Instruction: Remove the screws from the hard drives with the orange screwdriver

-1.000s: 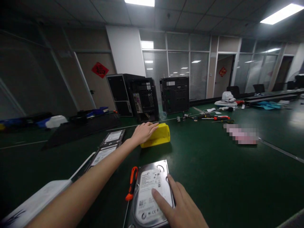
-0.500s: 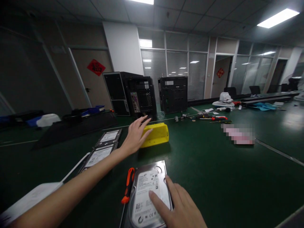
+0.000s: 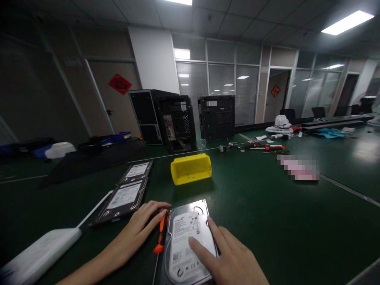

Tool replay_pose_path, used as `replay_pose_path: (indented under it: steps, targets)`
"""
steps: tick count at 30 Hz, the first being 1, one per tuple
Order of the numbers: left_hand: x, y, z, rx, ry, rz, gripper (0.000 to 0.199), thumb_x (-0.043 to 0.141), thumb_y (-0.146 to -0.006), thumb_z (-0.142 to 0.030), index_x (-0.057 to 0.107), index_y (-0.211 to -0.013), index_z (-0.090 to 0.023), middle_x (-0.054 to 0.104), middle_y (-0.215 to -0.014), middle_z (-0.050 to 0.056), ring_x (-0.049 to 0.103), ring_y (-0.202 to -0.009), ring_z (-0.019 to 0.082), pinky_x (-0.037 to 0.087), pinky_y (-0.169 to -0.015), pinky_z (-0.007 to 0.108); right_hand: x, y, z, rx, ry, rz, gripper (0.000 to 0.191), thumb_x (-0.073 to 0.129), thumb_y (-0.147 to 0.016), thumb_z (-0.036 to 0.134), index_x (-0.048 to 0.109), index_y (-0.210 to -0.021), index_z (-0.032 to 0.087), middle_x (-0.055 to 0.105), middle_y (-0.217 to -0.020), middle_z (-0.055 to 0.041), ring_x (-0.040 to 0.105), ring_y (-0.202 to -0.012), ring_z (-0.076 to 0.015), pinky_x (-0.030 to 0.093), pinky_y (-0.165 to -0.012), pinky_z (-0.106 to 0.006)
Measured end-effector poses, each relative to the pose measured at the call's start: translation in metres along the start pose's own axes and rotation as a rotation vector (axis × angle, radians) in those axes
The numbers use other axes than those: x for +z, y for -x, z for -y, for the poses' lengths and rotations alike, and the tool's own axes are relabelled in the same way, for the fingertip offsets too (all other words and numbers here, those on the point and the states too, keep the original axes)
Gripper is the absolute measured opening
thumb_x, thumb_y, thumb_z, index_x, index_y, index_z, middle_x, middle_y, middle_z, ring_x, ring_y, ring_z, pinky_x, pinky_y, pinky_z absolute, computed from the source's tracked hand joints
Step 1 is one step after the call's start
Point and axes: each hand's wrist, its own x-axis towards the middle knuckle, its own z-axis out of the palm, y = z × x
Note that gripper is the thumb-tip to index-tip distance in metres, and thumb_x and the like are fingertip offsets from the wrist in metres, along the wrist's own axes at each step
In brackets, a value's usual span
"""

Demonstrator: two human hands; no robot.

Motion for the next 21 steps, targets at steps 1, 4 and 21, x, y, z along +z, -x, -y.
replay_pose_path:
  steps: [1, 4, 21]
  targets:
    - [0.000, -0.001, -0.002, 0.013, 0.016, 0.007, 0.033, 0.032, -0.092, -0.042, 0.054, -0.113, -0.029, 0.057, -0.111, 0.001, 0.050, -0.108, 0.019, 0.038, -0.097, 0.035, -0.002, -0.001, 0.001, 0.007, -0.005, 0.021, 0.063, 0.044, -0.079, 0.059, 0.039, -0.136, 0.031, 0.050, -0.128, -0.0216, 0.060, -0.103, -0.0332, 0.056, -0.072, -0.038]
    - [0.001, 0.000, -0.008, 0.015, 0.051, 0.032, 0.032, 0.032, -0.093, -0.043, 0.054, -0.111, -0.027, 0.057, -0.107, 0.001, 0.051, -0.104, 0.018, 0.039, -0.095, 0.032, -0.005, -0.005, 0.003, 0.050, -0.042, 0.118, 0.066, 0.047, -0.076, 0.061, 0.039, -0.135, 0.032, 0.047, -0.130, -0.0225, 0.060, -0.102, -0.0370, 0.055, -0.070, -0.045]
    - [0.010, -0.030, -0.017, -0.061, -0.080, -0.010, 0.037, 0.032, -0.088, -0.048, 0.056, -0.096, -0.021, 0.059, -0.074, 0.001, 0.058, -0.072, 0.020, 0.038, -0.062, 0.027, -0.047, -0.029, -0.020, 0.219, -0.299, 0.165, 0.071, 0.048, -0.076, 0.061, 0.033, -0.138, 0.030, 0.061, -0.116, -0.0131, 0.061, -0.097, -0.0316, 0.047, -0.079, -0.049]
